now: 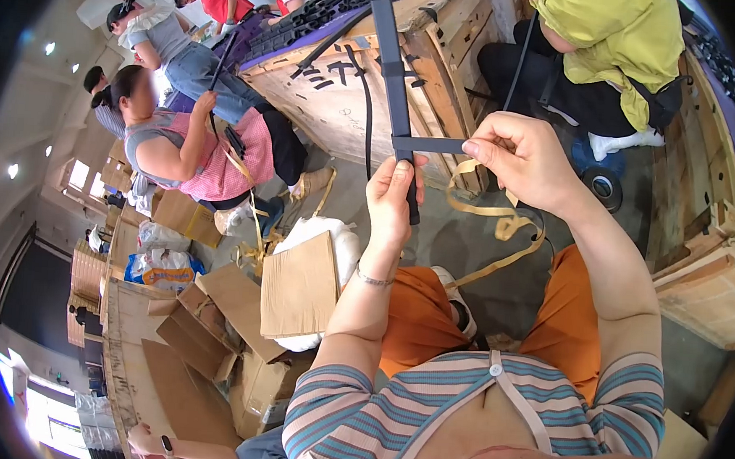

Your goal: Wrapping black adhesive tape around a plastic rod for manufacturing assembly.

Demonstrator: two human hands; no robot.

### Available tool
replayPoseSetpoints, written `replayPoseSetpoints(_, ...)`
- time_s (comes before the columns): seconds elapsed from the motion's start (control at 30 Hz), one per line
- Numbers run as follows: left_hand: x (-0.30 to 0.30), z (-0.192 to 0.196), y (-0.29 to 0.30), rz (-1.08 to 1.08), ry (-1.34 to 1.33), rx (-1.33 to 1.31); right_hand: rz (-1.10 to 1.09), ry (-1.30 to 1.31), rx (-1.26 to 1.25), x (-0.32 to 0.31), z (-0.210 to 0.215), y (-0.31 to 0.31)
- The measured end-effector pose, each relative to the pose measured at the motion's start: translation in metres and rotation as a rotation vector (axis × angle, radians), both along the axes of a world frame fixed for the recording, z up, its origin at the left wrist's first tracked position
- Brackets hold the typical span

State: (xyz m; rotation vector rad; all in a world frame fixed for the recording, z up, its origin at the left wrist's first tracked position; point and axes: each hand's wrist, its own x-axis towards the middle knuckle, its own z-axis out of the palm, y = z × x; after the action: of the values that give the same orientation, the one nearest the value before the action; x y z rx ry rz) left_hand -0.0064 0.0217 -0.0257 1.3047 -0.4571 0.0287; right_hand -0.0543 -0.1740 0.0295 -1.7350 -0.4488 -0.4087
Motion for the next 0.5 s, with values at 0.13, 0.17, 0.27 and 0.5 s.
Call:
replayPoseSetpoints(0.13,-0.003,0.005,0.002,-0.097,-0.014,-0.109,0.043,0.033,0.029,-0.001,0.0,0.0)
replayPoseSetpoints(0.17,-0.004,0.007,0.002,-0.097,-0.014,-0.108,0.048,0.024,0.027,-0.002,0.0,0.0)
replayPoseSetpoints(0.27,-0.006,0.009,0.002,-0.126,-0.121,-0.101,0.055,0.014,0.002,-0.004,0.003,-0.004)
replayPoseSetpoints(0.5,-0.018,0.018,0.005,-0.459,-0.038,-0.229,0.091,0.1,0.013,-0.009,0.005,-0.007)
